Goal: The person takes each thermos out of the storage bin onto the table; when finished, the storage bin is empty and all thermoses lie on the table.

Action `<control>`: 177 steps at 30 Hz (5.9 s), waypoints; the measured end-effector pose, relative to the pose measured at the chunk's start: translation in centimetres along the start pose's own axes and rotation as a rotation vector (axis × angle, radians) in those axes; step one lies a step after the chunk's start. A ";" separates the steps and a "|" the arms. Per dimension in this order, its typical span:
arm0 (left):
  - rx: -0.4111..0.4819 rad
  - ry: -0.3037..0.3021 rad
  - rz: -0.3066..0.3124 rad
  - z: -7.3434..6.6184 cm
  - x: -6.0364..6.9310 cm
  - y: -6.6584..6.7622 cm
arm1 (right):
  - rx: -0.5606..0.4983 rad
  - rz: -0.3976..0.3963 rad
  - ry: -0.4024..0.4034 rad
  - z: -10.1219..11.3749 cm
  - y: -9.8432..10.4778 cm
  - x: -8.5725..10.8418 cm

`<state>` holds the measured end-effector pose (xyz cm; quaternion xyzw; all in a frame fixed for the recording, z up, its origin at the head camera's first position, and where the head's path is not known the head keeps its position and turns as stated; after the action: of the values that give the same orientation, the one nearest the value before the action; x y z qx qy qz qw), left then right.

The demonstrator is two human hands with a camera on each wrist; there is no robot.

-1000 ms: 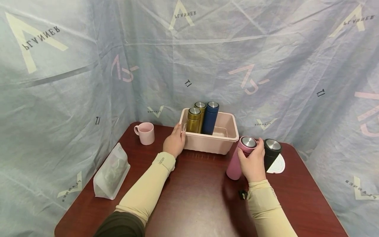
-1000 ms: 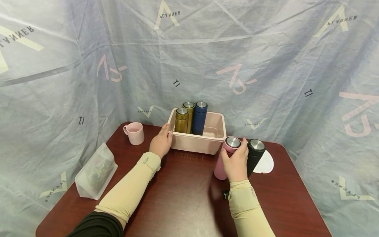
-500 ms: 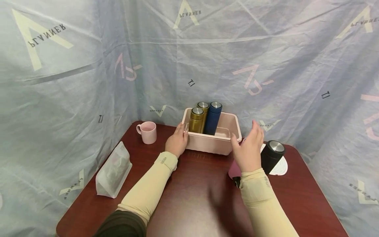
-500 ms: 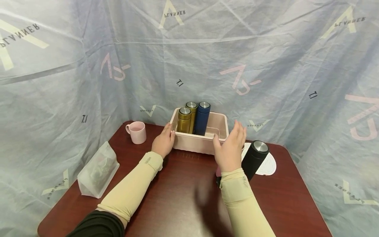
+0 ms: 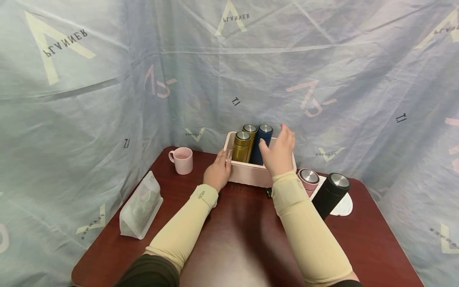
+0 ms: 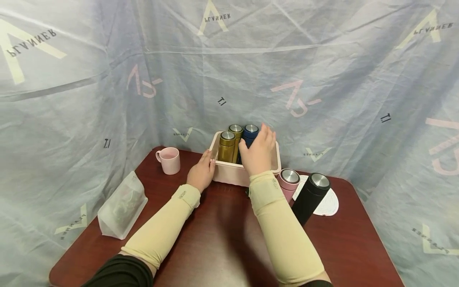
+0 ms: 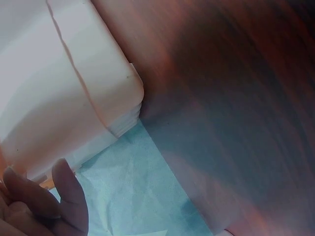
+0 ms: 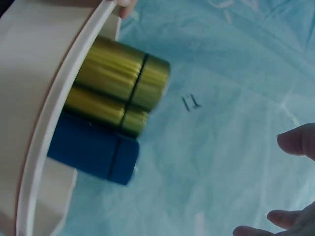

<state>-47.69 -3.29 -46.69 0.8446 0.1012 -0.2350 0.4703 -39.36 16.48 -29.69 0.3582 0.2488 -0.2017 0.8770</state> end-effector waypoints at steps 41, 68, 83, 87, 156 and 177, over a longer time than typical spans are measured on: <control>-0.012 0.004 -0.023 -0.1 0.0 0.5 | 0.128 0.461 -0.278 -4.1 -13.4 -2.7; -0.021 -0.005 -0.043 0.0 -0.3 0.7 | 0.058 0.294 -0.153 -3.1 -12.0 -2.3; -0.035 0.018 0.012 -0.2 -0.3 1.0 | -0.021 0.165 -0.078 0.6 -5.1 -2.4; -0.027 0.013 0.002 -0.2 -0.3 1.0 | -0.031 0.114 -0.062 1.6 -2.8 -2.2; 0.013 0.009 -0.043 0.2 -0.2 0.2 | -0.006 0.054 -0.059 -4.1 3.4 11.8; 0.007 0.005 -0.041 0.1 0.0 0.2 | 0.017 0.093 -0.092 -6.5 1.2 12.7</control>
<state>-47.65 -3.46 -46.57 0.8444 0.1187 -0.2428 0.4625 -30.53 19.76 -40.44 0.3674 0.1898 -0.1792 0.8927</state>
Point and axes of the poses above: each hand's wrist, its own x-axis away from the middle knuckle, its own y-axis out of the back of the hand, z = x × y, the point moved 7 cm from there along -x, towards the middle knuckle
